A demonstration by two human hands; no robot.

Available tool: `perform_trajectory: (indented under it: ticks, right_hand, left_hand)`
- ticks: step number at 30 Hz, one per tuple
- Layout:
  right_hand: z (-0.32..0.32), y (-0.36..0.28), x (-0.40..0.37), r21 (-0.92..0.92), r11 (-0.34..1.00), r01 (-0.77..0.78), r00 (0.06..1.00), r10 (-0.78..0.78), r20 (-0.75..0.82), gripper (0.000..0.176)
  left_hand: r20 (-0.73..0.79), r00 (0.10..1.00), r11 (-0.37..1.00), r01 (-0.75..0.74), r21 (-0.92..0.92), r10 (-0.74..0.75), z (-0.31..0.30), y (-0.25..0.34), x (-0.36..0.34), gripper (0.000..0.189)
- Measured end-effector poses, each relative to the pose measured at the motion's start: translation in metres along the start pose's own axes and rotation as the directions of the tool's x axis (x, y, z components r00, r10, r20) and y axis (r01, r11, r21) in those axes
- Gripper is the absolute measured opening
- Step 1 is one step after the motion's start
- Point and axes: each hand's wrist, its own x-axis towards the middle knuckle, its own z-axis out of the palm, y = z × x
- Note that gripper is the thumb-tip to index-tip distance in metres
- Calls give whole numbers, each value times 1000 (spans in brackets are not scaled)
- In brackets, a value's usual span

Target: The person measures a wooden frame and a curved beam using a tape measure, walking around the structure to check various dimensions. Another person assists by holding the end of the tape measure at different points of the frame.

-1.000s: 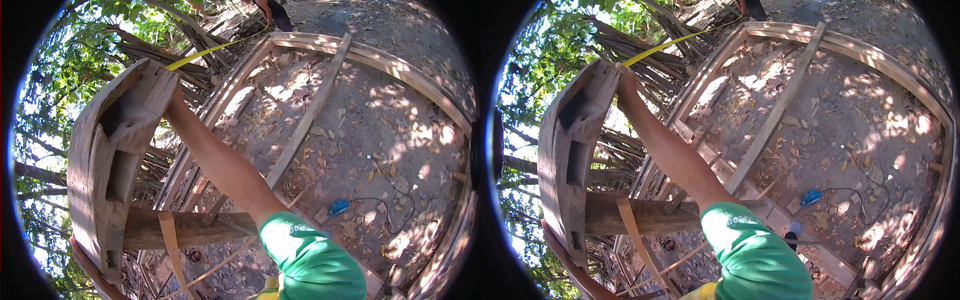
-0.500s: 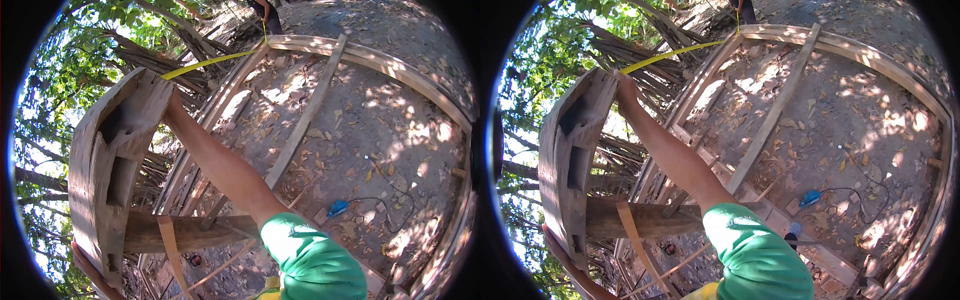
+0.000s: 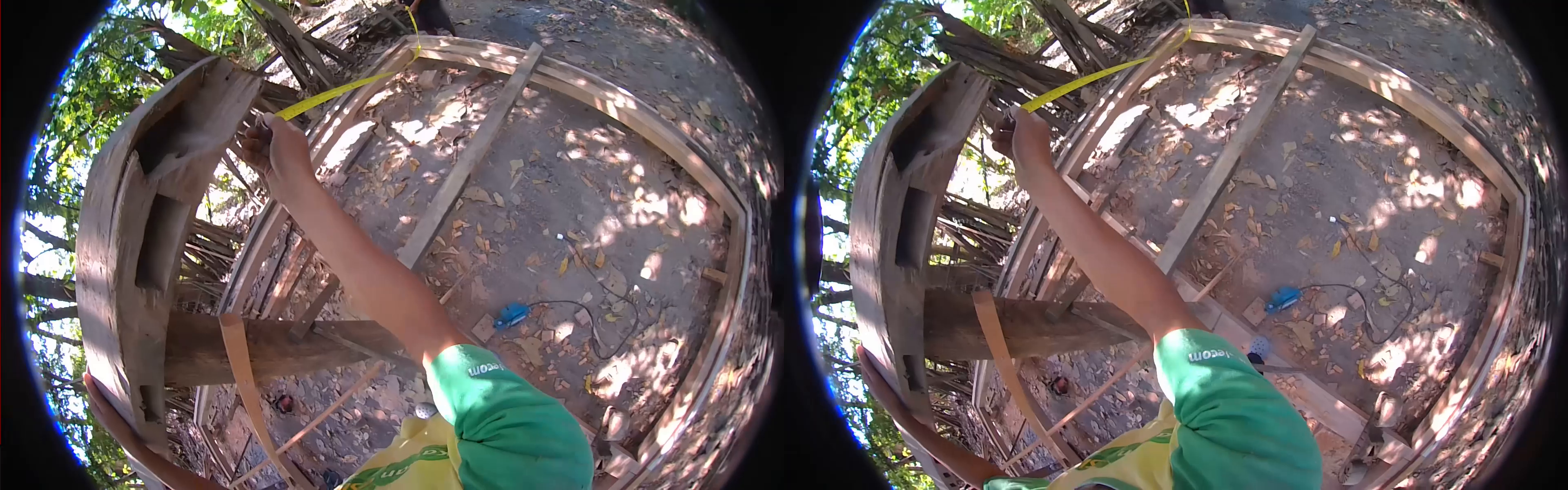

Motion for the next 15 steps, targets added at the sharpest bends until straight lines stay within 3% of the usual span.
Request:
perform_trajectory:
  ticks: [2, 3, 5, 8, 14, 15]
  right_hand:
    - [-12, -10, -31, 10, 1000, -29, 997, 30, -68, 15]
    - [-25, -10, -40, 14, 1000, -26, 998, 27, -53, 16]
    - [-40, -15, -64, -23, 995, -94, 983, 89, -158, 18]
    - [-75, -20, -99, -34, 990, -140, 984, 136, -119, 19]
    - [-130, -38, -156, -136, 977, -162, 949, 117, -293, 19]
    - [-139, -38, -166, -154, 974, -169, 935, 109, -338, 19]
  left_hand:
    - [-44, 999, 1000, -23, 15, 23, 2, -1, -5, 53]
    - [-41, 989, 990, -141, 21, 142, 1, -9, -2, 53]
    - [57, 996, 997, -73, -27, 75, 2, -5, 1, 54]
    - [105, 991, 994, -78, -75, 86, -5, -20, 7, 54]
    - [131, 976, 984, -177, 3, 175, -5, -34, 13, 51]
    - [137, 967, 968, -229, 105, 214, -8, -32, 7, 45]
